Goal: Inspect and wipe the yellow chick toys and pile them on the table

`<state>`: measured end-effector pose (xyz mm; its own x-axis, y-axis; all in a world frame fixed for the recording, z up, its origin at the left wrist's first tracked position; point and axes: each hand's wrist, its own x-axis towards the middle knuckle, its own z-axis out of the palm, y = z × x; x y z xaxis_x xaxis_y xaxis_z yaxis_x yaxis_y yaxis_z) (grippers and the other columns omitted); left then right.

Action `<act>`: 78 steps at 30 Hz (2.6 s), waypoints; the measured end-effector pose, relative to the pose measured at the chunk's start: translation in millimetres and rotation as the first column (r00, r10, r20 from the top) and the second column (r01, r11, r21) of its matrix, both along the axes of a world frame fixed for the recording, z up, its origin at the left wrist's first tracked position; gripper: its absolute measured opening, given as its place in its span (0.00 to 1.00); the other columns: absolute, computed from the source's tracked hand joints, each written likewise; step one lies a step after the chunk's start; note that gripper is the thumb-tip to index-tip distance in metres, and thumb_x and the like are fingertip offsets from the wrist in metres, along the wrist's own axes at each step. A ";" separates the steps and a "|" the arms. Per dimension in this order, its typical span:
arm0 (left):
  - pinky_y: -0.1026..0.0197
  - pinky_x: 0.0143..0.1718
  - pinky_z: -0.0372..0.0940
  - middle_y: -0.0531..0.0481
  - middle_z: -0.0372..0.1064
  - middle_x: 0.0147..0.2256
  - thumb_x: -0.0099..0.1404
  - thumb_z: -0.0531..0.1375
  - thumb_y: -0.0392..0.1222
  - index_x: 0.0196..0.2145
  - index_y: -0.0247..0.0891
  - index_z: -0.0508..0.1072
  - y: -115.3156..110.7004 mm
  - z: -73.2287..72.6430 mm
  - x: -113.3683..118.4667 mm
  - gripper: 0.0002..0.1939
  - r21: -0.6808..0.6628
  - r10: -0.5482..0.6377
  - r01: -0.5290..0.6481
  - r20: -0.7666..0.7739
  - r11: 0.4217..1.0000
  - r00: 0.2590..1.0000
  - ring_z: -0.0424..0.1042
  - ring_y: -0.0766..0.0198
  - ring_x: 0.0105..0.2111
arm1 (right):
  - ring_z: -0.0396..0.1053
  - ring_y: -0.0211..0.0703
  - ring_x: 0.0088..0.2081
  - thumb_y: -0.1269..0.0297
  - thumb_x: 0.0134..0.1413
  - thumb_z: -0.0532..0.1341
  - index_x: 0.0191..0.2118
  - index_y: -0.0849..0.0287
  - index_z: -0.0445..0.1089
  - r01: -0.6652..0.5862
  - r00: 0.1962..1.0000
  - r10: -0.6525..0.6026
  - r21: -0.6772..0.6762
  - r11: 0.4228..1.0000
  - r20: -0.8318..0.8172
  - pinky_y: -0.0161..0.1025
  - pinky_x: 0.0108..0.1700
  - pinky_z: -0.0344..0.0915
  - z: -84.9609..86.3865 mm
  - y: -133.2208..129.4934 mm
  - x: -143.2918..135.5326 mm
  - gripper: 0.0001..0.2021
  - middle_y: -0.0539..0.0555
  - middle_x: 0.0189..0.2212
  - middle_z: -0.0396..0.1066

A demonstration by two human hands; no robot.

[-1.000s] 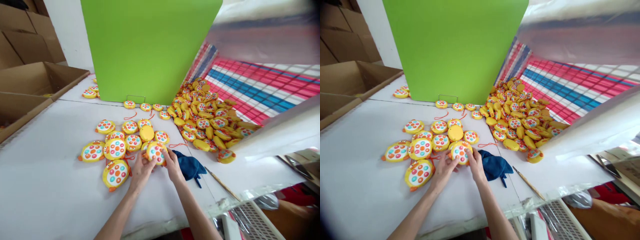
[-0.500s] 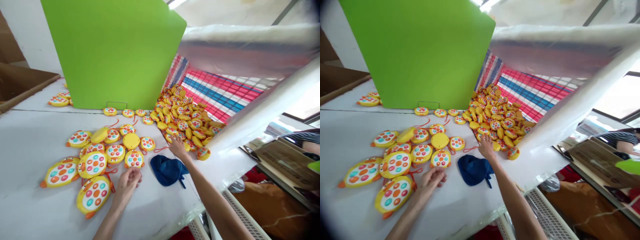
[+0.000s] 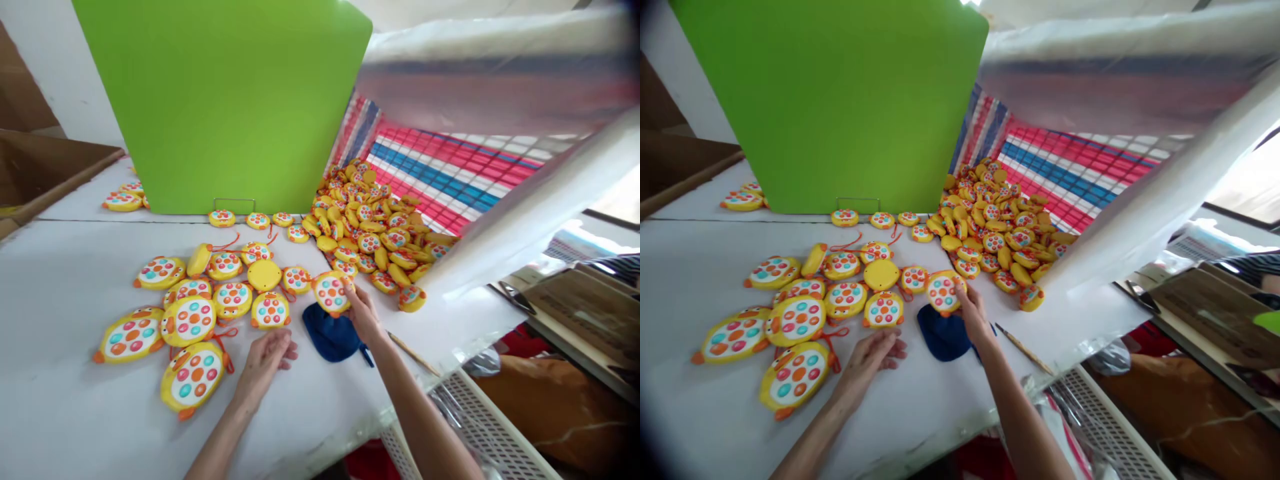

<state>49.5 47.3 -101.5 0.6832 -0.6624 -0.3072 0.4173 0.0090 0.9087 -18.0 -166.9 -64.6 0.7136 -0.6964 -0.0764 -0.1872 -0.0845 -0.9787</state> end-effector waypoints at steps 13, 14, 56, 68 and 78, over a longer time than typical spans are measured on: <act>0.61 0.30 0.70 0.45 0.70 0.42 0.47 0.68 0.45 0.55 0.40 0.56 0.4 15.8 0.9 0.39 -0.103 0.055 -0.053 0.015 0.993 0.998 0.73 0.57 0.36 | 0.71 0.46 0.38 0.44 0.52 0.56 0.52 0.57 0.63 -0.233 0.971 0.207 0.269 0.935 0.121 0.37 0.32 0.69 -16.3 93.1 -3.2 0.27 0.56 0.42 0.72; 0.61 0.30 0.70 0.45 0.70 0.42 0.47 0.68 0.45 0.54 0.39 0.57 0.4 15.1 1.4 0.39 -0.093 0.067 -0.066 0.012 0.993 0.998 0.73 0.57 0.36 | 0.71 0.46 0.39 0.45 0.52 0.57 0.53 0.56 0.62 -0.239 0.968 0.207 0.281 0.929 0.141 0.37 0.33 0.69 -16.8 94.7 -4.9 0.27 0.56 0.43 0.71; 0.56 0.46 0.66 0.43 0.71 0.44 0.60 0.57 0.55 0.50 0.37 0.69 0.9 2.9 2.4 0.26 -0.099 0.128 -0.122 0.055 0.988 0.990 0.70 0.54 0.46 | 0.71 0.42 0.37 0.54 0.48 0.64 0.52 0.58 0.62 -0.170 0.977 0.131 0.249 0.954 0.166 0.35 0.37 0.69 -35.7 113.7 -18.1 0.26 0.55 0.39 0.73; 0.58 0.47 0.65 0.45 0.68 0.49 0.55 0.63 0.47 0.51 0.37 0.63 1.9 4.5 3.4 0.28 -0.061 0.009 0.006 0.246 0.998 0.969 0.69 0.57 0.47 | 0.71 0.43 0.36 0.50 0.50 0.62 0.43 0.60 0.69 -0.082 0.990 0.043 0.292 0.953 0.137 0.35 0.34 0.68 -51.2 106.9 -17.7 0.19 0.55 0.37 0.73; 0.55 0.49 0.64 0.43 0.67 0.49 0.58 0.58 0.52 0.49 0.36 0.66 4.7 5.3 4.3 0.24 0.121 0.048 -0.082 0.263 0.989 0.964 0.66 0.54 0.50 | 0.67 0.49 0.50 0.52 0.53 0.60 0.55 0.58 0.61 -0.244 0.947 0.191 0.190 0.951 0.258 0.42 0.50 0.67 -48.7 114.8 -26.2 0.26 0.57 0.51 0.67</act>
